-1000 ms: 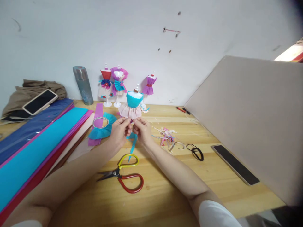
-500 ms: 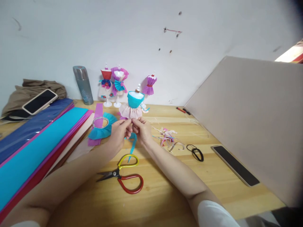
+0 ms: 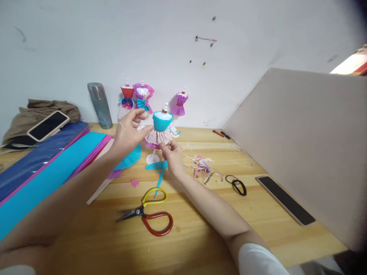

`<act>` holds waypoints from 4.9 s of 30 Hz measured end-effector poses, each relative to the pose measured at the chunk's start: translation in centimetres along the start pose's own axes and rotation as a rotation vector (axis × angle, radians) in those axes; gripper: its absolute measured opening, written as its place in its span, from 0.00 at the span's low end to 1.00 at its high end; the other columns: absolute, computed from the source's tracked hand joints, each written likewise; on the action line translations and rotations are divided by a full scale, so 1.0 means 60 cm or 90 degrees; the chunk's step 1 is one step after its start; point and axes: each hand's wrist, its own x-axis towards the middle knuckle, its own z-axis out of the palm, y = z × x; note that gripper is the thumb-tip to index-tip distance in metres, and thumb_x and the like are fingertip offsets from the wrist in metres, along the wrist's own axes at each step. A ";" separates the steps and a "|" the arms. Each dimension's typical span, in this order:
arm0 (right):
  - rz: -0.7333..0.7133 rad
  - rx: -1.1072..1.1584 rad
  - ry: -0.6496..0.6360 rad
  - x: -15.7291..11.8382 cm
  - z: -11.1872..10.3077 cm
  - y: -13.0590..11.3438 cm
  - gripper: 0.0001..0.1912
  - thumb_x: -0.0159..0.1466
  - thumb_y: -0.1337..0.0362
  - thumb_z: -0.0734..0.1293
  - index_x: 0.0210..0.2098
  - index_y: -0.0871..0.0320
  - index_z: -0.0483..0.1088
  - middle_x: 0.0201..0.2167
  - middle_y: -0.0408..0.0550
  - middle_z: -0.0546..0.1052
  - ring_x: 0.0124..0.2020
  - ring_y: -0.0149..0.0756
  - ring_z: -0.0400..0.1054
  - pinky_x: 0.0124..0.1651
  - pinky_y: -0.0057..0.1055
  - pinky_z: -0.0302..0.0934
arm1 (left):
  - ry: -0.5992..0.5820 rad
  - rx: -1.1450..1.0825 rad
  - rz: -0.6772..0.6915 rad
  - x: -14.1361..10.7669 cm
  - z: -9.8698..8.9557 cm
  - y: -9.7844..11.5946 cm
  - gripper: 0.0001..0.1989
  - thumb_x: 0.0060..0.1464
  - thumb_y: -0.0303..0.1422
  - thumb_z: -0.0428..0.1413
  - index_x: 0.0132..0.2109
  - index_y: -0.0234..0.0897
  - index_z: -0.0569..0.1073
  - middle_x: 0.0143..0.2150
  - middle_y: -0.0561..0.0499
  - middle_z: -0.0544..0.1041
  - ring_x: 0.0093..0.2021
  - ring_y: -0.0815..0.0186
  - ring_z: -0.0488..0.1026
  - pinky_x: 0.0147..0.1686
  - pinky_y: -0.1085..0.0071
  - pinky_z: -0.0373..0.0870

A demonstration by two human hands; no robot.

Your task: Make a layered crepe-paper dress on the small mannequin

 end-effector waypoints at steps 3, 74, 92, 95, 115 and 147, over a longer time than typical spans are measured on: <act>-0.001 0.008 -0.011 0.000 -0.001 0.001 0.18 0.50 0.56 0.75 0.22 0.54 0.61 0.11 0.29 0.58 0.14 0.22 0.47 0.19 0.25 0.42 | -0.123 -0.015 0.029 0.027 0.000 -0.014 0.35 0.47 0.40 0.66 0.62 0.39 0.70 0.57 0.42 0.78 0.59 0.51 0.73 0.57 0.53 0.70; 0.019 0.079 -0.060 -0.009 0.007 0.013 0.22 0.51 0.53 0.76 0.20 0.54 0.59 0.11 0.30 0.57 0.13 0.22 0.45 0.18 0.26 0.41 | -0.293 -0.078 0.018 0.008 0.029 -0.023 0.23 0.44 0.30 0.61 0.51 0.41 0.73 0.51 0.47 0.78 0.55 0.54 0.73 0.59 0.59 0.67; 0.023 0.132 -0.080 -0.007 0.008 0.007 0.22 0.50 0.52 0.76 0.20 0.55 0.59 0.11 0.30 0.57 0.12 0.20 0.46 0.18 0.25 0.39 | -0.343 0.043 0.082 0.006 0.039 -0.033 0.30 0.45 0.30 0.57 0.58 0.37 0.70 0.58 0.44 0.74 0.60 0.49 0.70 0.62 0.55 0.67; 0.026 0.133 -0.092 -0.007 0.008 0.007 0.22 0.50 0.53 0.76 0.20 0.55 0.60 0.11 0.31 0.57 0.12 0.20 0.46 0.18 0.25 0.39 | -0.347 0.048 0.083 0.008 0.042 -0.040 0.32 0.46 0.33 0.56 0.61 0.36 0.67 0.60 0.43 0.73 0.61 0.49 0.70 0.62 0.52 0.67; 0.052 0.163 -0.151 -0.006 0.006 0.011 0.18 0.49 0.57 0.77 0.24 0.56 0.64 0.12 0.30 0.58 0.13 0.20 0.46 0.19 0.25 0.39 | -0.338 -0.018 0.045 0.004 0.044 -0.048 0.32 0.51 0.45 0.59 0.61 0.35 0.68 0.60 0.41 0.74 0.62 0.46 0.69 0.62 0.54 0.67; -0.365 -0.247 -0.109 0.064 -0.021 -0.130 0.25 0.54 0.53 0.76 0.50 0.51 0.74 0.53 0.51 0.77 0.54 0.47 0.70 0.51 0.43 0.65 | -0.043 -0.287 -0.391 -0.118 0.017 -0.012 0.17 0.44 0.40 0.68 0.37 0.37 0.74 0.34 0.50 0.77 0.34 0.65 0.74 0.34 0.69 0.71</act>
